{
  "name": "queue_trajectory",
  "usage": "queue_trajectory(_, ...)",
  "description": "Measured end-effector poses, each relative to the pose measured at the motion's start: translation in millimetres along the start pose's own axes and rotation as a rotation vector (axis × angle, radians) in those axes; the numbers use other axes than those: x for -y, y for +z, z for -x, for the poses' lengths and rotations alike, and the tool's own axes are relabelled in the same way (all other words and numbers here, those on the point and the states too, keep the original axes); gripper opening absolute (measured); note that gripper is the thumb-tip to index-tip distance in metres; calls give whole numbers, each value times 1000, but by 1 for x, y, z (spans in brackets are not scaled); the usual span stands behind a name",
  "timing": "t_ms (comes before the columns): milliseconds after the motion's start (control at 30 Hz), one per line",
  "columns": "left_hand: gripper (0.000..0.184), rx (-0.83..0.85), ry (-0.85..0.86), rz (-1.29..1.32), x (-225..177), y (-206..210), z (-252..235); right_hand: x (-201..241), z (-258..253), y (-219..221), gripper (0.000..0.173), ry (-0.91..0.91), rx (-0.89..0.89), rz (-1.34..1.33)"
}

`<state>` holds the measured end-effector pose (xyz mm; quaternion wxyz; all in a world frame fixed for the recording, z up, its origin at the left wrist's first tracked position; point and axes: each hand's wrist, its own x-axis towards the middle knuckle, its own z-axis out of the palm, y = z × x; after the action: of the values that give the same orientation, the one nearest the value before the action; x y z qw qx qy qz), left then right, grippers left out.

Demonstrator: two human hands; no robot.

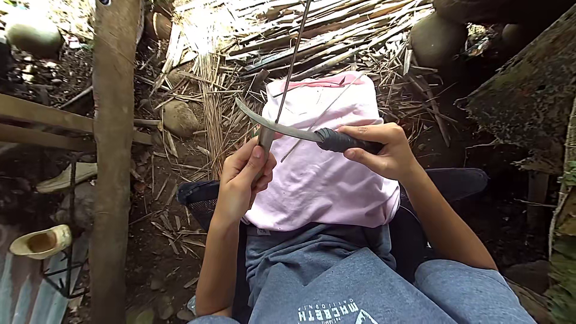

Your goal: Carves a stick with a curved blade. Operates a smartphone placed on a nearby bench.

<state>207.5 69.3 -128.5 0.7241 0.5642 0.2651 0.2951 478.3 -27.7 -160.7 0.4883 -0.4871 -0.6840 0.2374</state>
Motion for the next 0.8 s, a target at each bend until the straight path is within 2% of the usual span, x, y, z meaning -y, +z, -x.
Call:
queue_trajectory(267, 27, 30, -43, 132, -1, 5, -1, 0, 3, 1, 33, -109, -140, 433)
queue_trajectory(433, 28, 36, -51, 129, 0, 5, -1, 1, 2, -1, 33, -109, -161, 479)
queue_trajectory(633, 25, -57, 30, -126, 1, 11, 0, 5, 3, 6, 33, -124, -219, 571)
queue_trajectory(800, 35, -27, -73, 31, -4, 10, -1, 6, 3, 9, 31, -146, -304, 738)
